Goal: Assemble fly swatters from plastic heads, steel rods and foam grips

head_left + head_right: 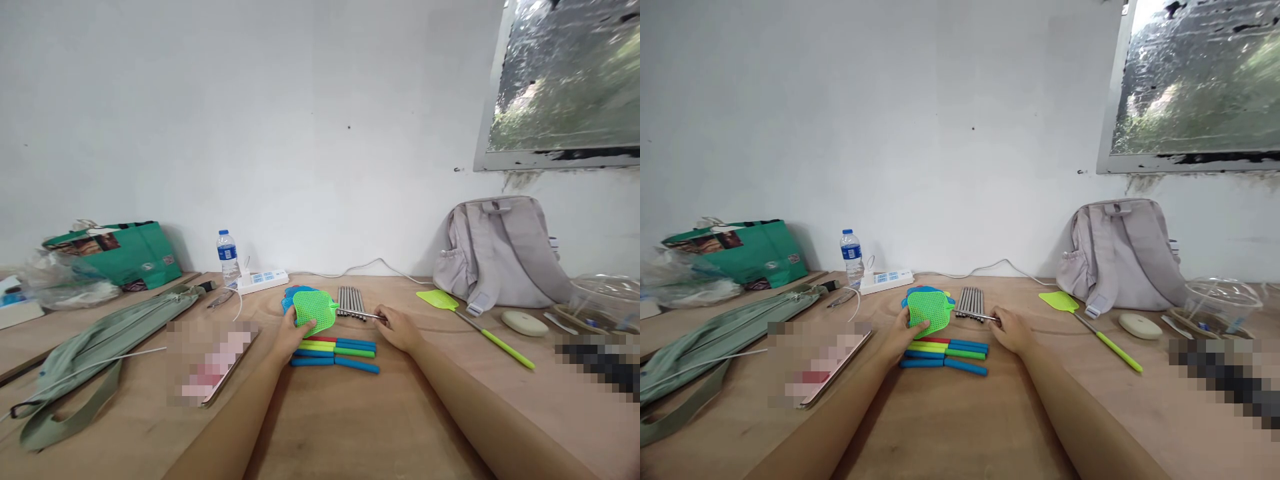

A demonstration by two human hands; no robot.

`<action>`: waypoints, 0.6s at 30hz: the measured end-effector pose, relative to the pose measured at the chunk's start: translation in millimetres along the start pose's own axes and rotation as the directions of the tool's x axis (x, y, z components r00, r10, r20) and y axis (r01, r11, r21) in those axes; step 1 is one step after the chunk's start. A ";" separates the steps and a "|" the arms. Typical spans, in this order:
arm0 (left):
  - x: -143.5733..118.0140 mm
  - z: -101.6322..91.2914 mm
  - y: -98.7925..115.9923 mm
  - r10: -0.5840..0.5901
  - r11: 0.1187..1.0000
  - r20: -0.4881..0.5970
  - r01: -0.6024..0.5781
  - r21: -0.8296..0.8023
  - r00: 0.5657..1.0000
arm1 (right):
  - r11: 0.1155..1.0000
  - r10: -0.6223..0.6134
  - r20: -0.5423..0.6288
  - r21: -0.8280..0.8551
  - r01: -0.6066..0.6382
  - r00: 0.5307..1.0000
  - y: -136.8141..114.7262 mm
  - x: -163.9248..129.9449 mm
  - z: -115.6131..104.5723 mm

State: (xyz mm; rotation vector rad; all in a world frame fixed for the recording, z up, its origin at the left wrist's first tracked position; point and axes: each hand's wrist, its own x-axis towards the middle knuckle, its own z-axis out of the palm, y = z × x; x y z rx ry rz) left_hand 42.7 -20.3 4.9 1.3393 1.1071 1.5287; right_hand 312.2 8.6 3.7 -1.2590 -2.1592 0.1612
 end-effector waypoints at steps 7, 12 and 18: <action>-0.5 -0.6 0.8 0.007 1.000 0.008 -0.007 0.006 1.000 | 0.999 0.043 -0.039 0.010 -0.043 0.998 2.5 0.2 0.0; -0.4 -0.8 0.7 0.008 1.000 0.001 -0.008 0.001 1.000 | 1.000 0.019 -0.023 0.010 -0.019 1.000 1.3 -0.2 0.2; 1.5 -2.1 -2.7 -0.002 1.000 0.001 0.002 -0.011 1.000 | 0.999 -0.041 -0.014 -0.003 0.041 0.999 2.3 -0.4 -0.5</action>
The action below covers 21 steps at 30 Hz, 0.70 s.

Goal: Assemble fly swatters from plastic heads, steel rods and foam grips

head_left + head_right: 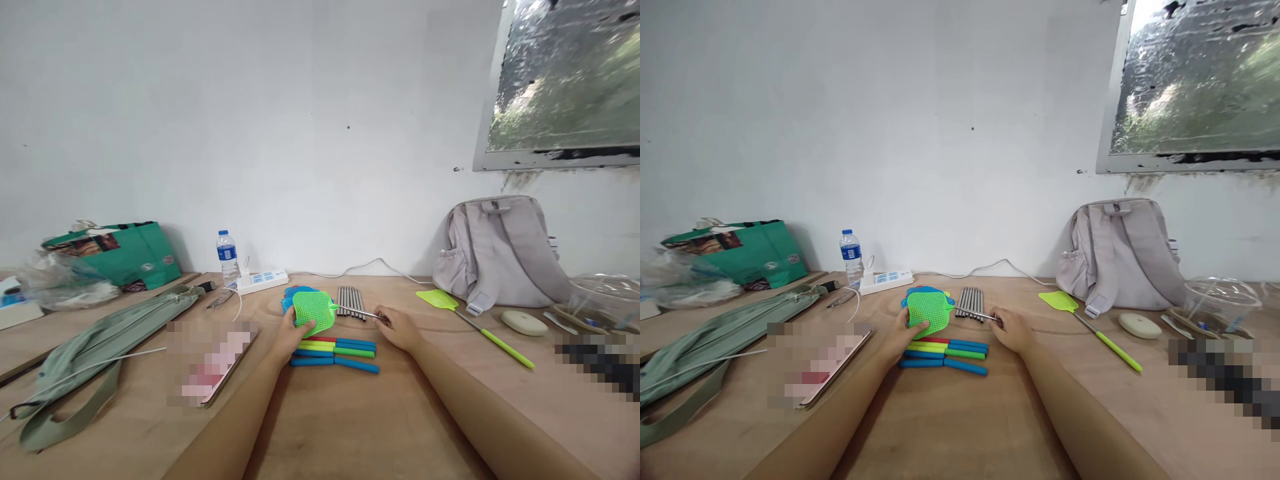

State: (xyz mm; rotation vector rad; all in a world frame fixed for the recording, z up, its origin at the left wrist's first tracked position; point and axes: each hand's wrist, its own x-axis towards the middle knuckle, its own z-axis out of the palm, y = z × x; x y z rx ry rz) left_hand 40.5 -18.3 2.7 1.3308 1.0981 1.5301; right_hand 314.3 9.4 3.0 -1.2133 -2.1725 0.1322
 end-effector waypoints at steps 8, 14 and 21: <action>0.3 -2.9 0.6 -0.012 0.998 0.007 0.012 0.055 1.000 | 0.999 0.003 -0.046 -0.045 -0.005 0.999 1.0 -1.0 -3.7; -7.2 2.0 14.6 -0.014 0.999 0.035 0.012 0.045 0.999 | 0.999 -0.045 -0.047 -0.033 0.043 0.998 -1.9 -1.8 -4.3; -14.9 8.0 27.3 0.044 0.994 -0.030 -0.041 0.101 0.999 | 0.995 -0.095 -0.021 -0.041 0.094 0.995 -9.7 -3.7 -4.5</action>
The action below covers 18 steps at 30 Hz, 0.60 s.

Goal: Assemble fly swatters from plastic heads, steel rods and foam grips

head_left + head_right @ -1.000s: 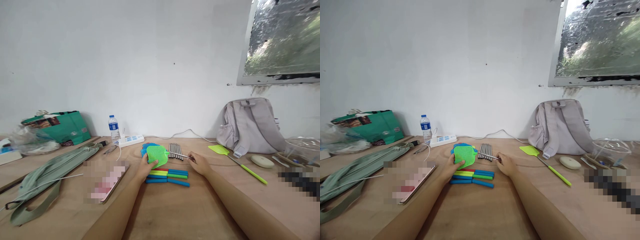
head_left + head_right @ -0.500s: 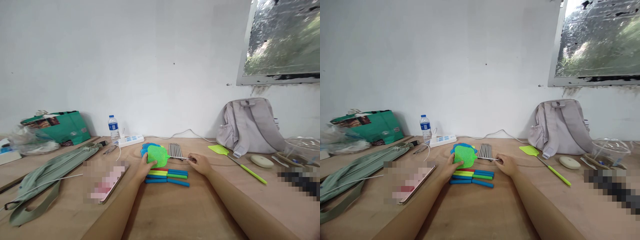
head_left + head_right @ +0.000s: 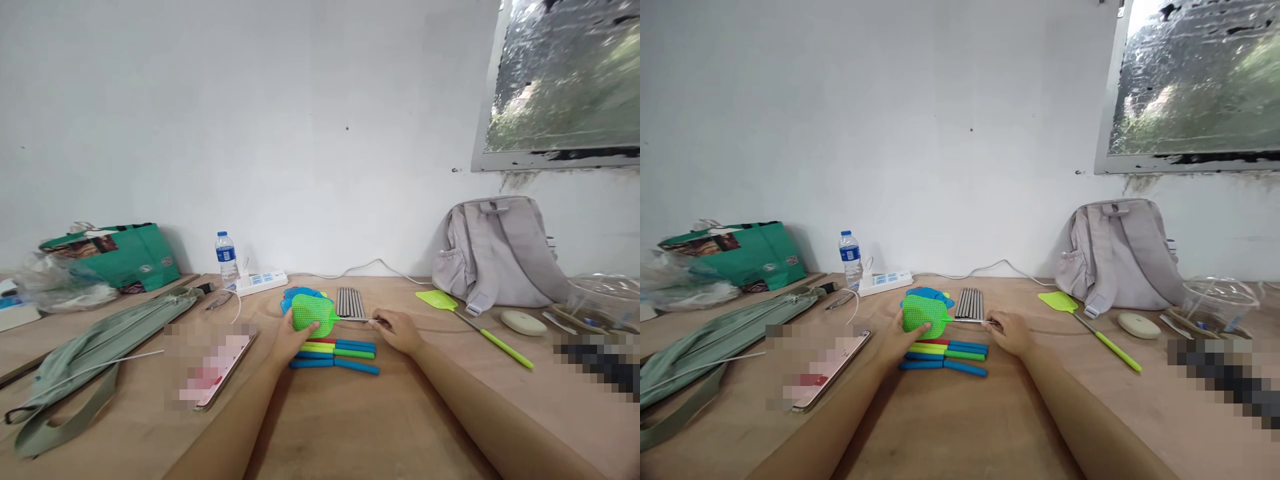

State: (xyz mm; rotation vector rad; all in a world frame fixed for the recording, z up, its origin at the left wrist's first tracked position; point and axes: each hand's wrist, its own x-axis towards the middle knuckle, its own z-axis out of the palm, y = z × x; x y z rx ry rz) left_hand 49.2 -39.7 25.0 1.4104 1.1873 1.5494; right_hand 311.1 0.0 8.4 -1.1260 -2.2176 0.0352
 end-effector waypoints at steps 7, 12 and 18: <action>-0.2 1.3 -3.6 0.103 0.994 0.018 -0.104 0.038 0.995 | 0.998 -0.014 0.071 -0.061 0.018 0.997 -5.5 -1.9 3.3; 0.6 -0.7 -6.8 0.108 0.994 0.030 -0.108 0.009 0.994 | 0.997 0.005 0.077 -0.081 0.002 0.997 -10.7 -2.5 3.3; -2.8 -1.2 7.0 0.131 0.979 0.053 -0.138 0.148 0.990 | 1.000 0.028 0.054 -0.009 -0.028 0.998 -10.4 -4.8 3.9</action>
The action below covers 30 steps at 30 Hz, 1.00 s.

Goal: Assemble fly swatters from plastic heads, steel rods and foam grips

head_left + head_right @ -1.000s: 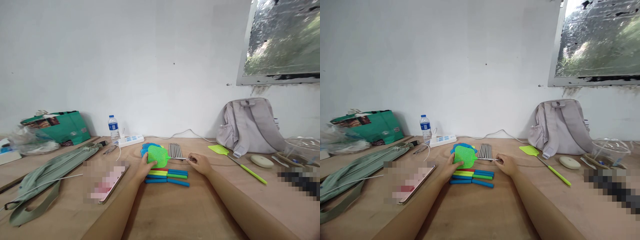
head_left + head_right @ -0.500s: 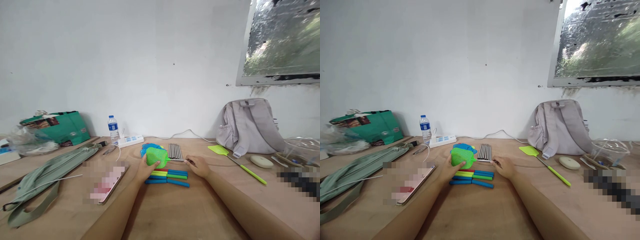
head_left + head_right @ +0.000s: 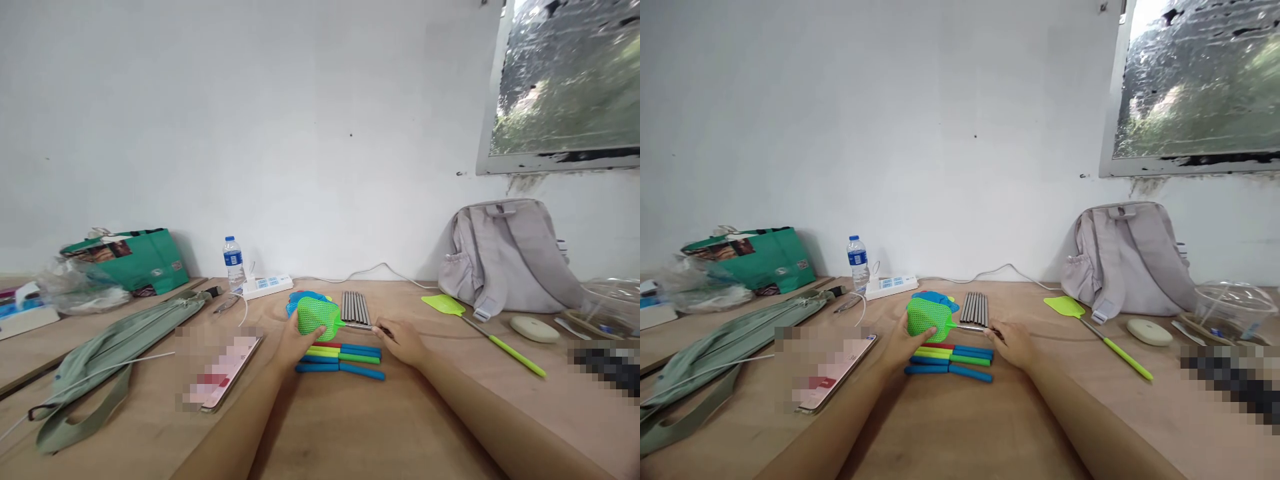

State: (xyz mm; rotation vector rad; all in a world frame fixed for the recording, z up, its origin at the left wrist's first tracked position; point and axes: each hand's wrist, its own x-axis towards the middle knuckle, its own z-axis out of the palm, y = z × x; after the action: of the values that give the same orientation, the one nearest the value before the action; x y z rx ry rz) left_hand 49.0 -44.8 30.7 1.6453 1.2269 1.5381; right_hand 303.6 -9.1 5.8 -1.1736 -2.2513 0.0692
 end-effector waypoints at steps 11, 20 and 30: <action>-11.8 16.2 12.6 0.797 0.411 -0.016 -0.523 0.747 0.604 | 0.941 0.205 -0.142 0.300 -0.156 0.968 -8.5 -27.8 -0.7; -25.0 47.4 22.8 0.672 -0.113 0.635 -0.795 0.596 0.381 | 0.886 0.018 -0.121 0.463 0.040 0.993 -34.1 -25.8 -3.2; -11.6 3.7 25.4 0.550 0.081 0.574 -0.723 0.686 0.607 | 0.825 0.109 -0.154 0.566 -0.003 0.982 -32.0 -27.9 2.2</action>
State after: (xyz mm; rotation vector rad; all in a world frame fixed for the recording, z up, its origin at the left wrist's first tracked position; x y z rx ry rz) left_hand 59.5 -65.1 47.2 3.3935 1.3743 1.0224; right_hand 291.1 -49.4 0.5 -0.8741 -1.8426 0.5914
